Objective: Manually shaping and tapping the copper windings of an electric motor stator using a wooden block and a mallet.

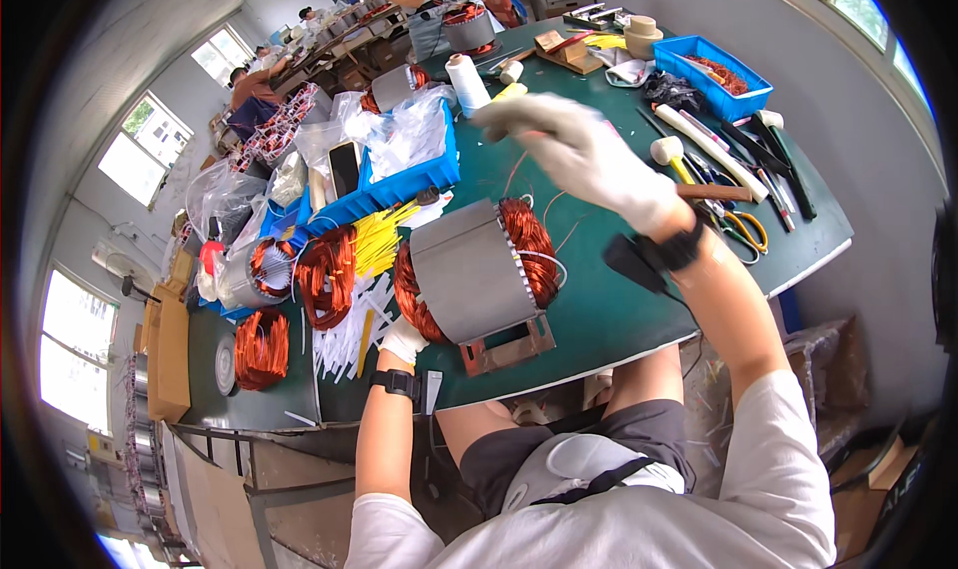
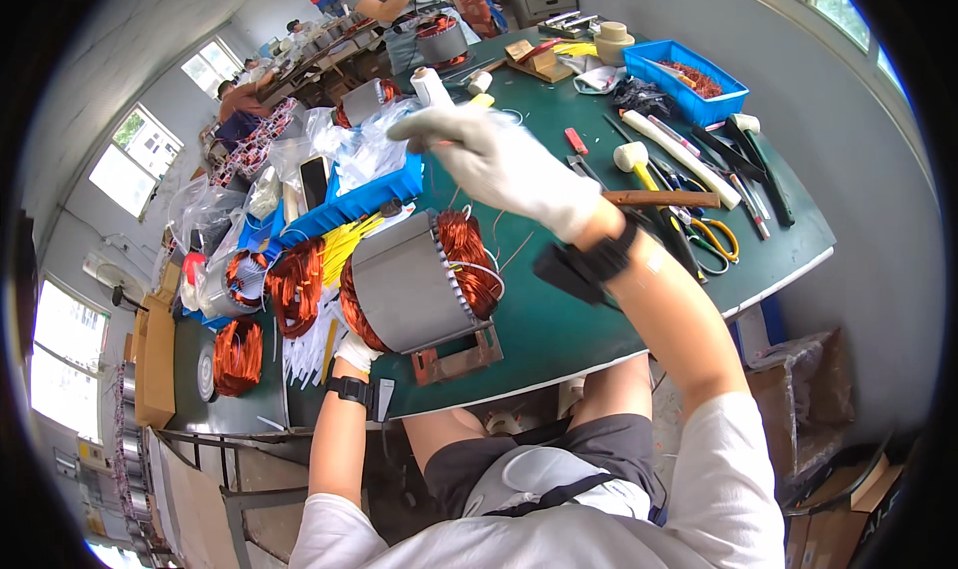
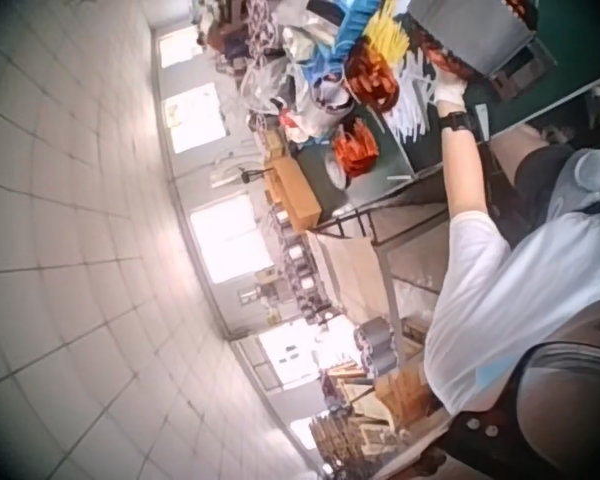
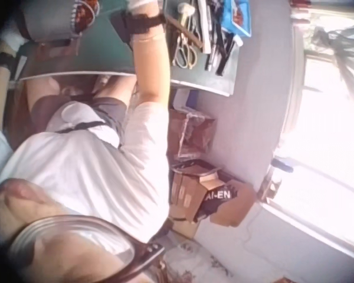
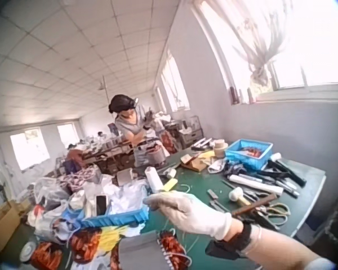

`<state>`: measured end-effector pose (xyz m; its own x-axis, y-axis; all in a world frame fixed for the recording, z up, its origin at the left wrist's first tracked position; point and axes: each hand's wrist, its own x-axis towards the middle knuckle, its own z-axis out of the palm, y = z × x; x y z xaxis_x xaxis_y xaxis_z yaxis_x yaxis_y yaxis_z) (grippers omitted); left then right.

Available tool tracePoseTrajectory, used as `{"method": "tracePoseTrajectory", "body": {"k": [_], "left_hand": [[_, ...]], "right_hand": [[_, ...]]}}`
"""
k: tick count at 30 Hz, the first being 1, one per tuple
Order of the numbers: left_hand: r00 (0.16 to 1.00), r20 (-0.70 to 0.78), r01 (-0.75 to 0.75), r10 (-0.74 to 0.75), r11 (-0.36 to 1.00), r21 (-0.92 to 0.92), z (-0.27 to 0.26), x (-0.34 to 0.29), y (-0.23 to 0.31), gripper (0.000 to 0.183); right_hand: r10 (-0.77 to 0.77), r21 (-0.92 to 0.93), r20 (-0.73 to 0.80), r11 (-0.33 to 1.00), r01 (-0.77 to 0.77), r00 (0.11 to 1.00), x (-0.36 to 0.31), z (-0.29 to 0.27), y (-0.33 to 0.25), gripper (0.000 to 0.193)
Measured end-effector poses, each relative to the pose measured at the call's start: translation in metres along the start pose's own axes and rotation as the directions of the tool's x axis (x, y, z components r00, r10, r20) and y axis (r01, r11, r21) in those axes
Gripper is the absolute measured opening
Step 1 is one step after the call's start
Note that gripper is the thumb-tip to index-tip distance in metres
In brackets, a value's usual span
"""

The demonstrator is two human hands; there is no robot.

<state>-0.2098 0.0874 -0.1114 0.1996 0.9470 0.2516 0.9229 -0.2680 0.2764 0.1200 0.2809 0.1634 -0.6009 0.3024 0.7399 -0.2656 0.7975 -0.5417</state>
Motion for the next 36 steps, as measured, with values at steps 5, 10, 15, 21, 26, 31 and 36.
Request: {"method": "tracePoseTrajectory", "body": {"k": [5,10,15,21,26,31,36], "left_hand": [[1.0,0.023,0.022,-0.022,0.999,0.026,-0.003,0.008,0.007,0.051],[0.989,0.048,0.143,-0.136,0.975,-0.168,-0.021,-0.001,0.02,0.052],[0.995,0.064,0.083,-0.072,0.979,-0.189,-0.016,0.01,0.021,0.051],[0.995,0.067,0.081,-0.069,0.976,-0.204,-0.022,0.018,0.028,0.051],[0.993,0.061,0.107,-0.097,0.977,-0.184,-0.028,0.017,0.032,0.05],[0.995,0.071,0.086,-0.075,0.983,-0.162,-0.029,0.023,0.036,0.05],[0.983,0.011,0.159,-0.185,0.811,-0.563,-0.002,0.016,0.018,0.051]], "right_hand": [[0.341,-0.128,0.59,0.934,-0.332,0.732,-0.011,0.037,0.129,0.034],[0.579,-0.23,0.552,0.797,-0.559,0.6,-0.077,0.007,0.14,0.031],[0.65,-0.4,0.247,0.744,-0.535,0.719,-0.144,-0.055,0.087,0.024],[0.676,-0.461,0.16,0.695,-0.551,0.719,-0.17,-0.117,0.038,0.018],[0.424,-0.766,-0.024,0.574,-0.289,0.905,-0.117,-0.102,-0.023,0.065],[-0.101,-0.123,0.422,0.978,0.168,0.901,-0.051,-0.018,0.002,0.128],[0.19,0.281,0.636,0.845,-0.454,0.748,-0.066,0.009,0.089,0.137]]}}
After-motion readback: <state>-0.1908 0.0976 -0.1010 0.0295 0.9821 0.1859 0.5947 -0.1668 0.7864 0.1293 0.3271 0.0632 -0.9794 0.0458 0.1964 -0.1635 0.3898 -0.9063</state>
